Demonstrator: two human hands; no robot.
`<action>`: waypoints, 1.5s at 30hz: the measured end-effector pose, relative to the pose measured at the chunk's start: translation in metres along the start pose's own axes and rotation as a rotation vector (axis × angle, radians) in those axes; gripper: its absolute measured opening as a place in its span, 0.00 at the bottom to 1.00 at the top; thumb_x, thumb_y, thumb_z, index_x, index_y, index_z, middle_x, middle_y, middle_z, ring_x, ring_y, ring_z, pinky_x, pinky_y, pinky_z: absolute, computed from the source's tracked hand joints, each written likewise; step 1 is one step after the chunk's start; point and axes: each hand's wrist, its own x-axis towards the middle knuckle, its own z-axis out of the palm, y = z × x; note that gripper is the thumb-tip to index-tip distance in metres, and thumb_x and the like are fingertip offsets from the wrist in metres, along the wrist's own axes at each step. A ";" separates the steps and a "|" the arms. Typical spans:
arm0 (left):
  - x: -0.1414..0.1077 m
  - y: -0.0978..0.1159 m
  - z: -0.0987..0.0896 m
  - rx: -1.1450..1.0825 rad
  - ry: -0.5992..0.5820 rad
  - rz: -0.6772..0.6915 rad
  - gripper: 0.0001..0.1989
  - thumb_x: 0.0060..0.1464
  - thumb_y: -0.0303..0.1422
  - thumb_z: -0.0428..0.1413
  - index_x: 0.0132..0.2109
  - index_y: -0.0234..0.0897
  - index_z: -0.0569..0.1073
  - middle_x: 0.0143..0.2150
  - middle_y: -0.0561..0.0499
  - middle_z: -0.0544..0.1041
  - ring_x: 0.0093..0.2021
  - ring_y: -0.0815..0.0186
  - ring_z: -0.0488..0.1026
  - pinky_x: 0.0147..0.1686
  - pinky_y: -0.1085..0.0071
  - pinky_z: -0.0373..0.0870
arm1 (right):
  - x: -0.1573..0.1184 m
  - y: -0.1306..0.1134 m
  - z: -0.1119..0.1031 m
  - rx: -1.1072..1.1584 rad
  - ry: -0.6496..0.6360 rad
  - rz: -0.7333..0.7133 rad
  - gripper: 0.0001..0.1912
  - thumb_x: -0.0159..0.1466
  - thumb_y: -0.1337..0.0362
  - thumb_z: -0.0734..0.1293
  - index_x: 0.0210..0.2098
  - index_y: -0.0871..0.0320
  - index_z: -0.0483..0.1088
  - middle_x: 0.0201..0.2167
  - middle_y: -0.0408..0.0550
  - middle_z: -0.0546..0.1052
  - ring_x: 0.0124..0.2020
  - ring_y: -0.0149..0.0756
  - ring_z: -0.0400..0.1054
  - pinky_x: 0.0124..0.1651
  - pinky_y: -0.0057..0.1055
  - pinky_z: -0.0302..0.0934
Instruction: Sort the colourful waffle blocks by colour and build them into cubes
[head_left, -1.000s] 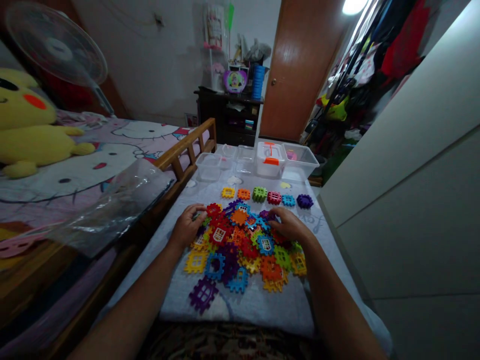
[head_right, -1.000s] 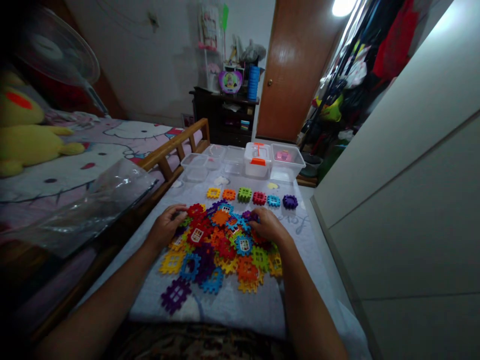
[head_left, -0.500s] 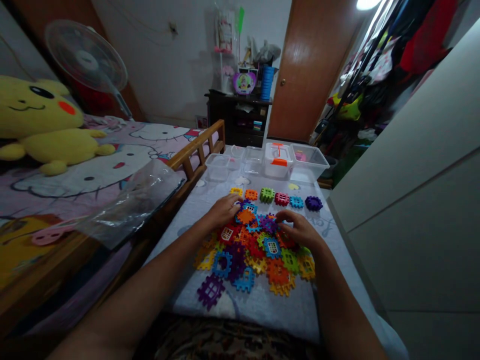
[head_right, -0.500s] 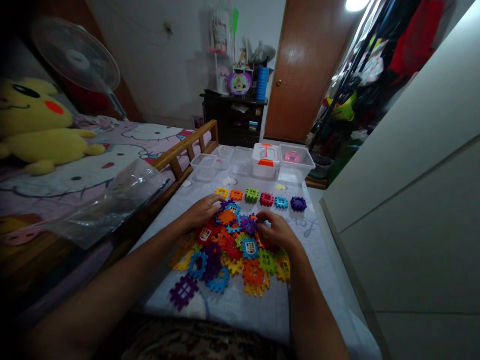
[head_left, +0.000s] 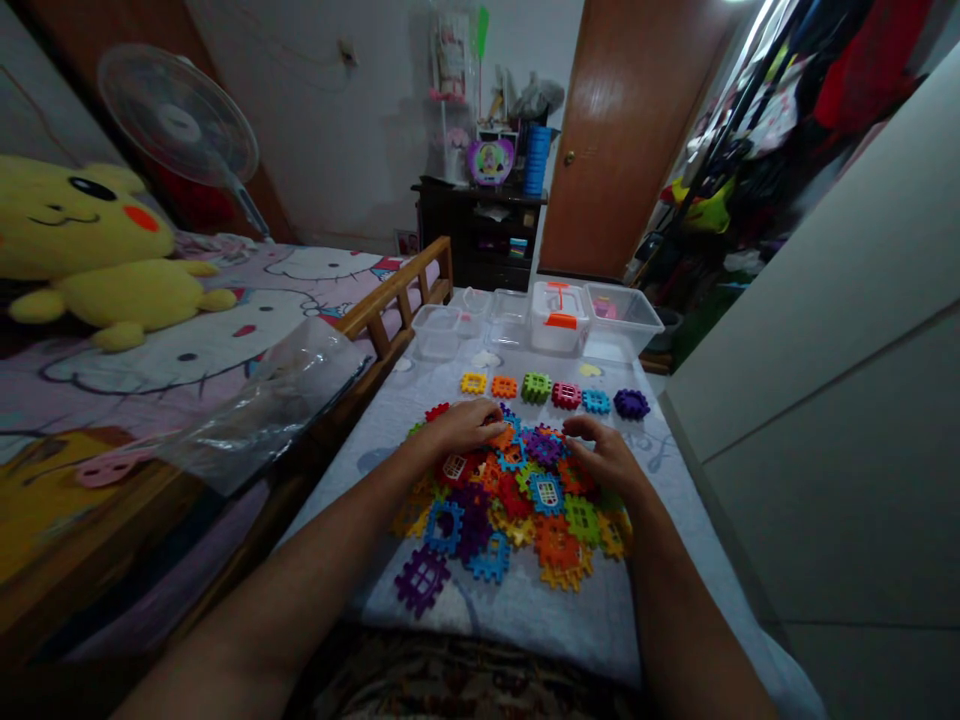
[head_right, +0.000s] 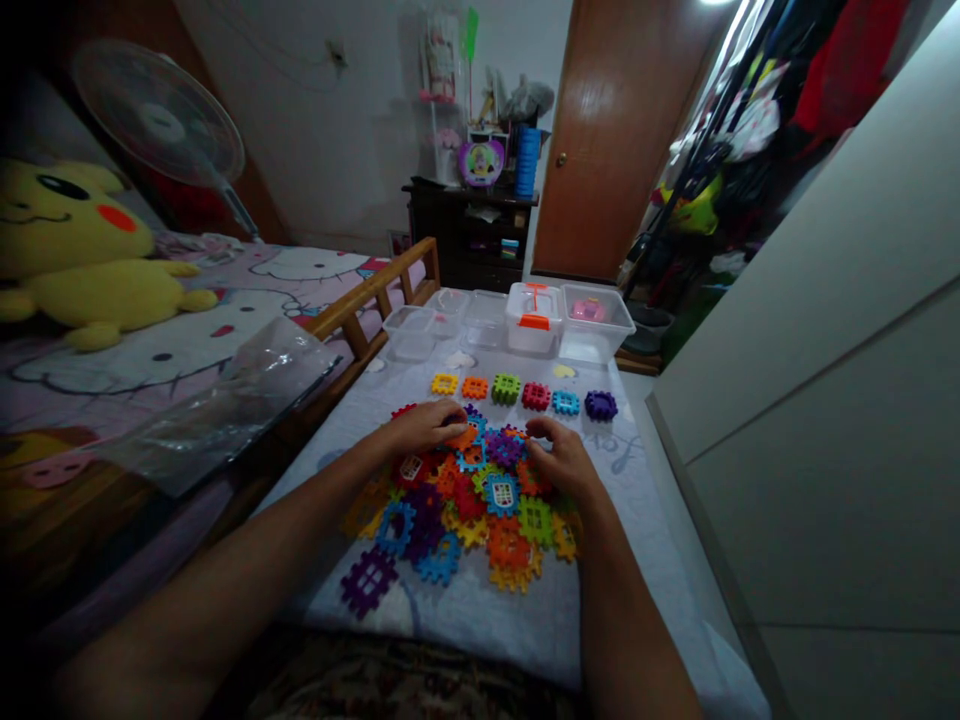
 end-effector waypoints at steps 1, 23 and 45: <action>-0.001 0.002 0.000 -0.012 -0.015 0.013 0.15 0.62 0.41 0.50 0.44 0.37 0.76 0.44 0.47 0.79 0.42 0.61 0.74 0.42 0.68 0.68 | 0.000 0.000 0.001 -0.003 -0.001 0.001 0.15 0.60 0.56 0.65 0.43 0.57 0.75 0.42 0.53 0.80 0.44 0.44 0.75 0.50 0.42 0.68; -0.051 -0.037 -0.027 0.155 0.232 -0.293 0.17 0.58 0.38 0.53 0.49 0.34 0.76 0.51 0.39 0.77 0.53 0.53 0.74 0.54 0.61 0.68 | 0.000 0.026 -0.018 -0.013 0.070 0.059 0.16 0.60 0.57 0.66 0.45 0.57 0.75 0.44 0.54 0.80 0.43 0.46 0.75 0.49 0.45 0.68; -0.094 -0.020 -0.018 0.029 0.302 -0.123 0.21 0.61 0.46 0.51 0.55 0.39 0.73 0.62 0.42 0.71 0.64 0.53 0.65 0.65 0.55 0.59 | 0.001 0.059 -0.024 0.071 0.048 0.163 0.16 0.57 0.54 0.68 0.40 0.55 0.74 0.36 0.49 0.79 0.35 0.41 0.74 0.40 0.39 0.70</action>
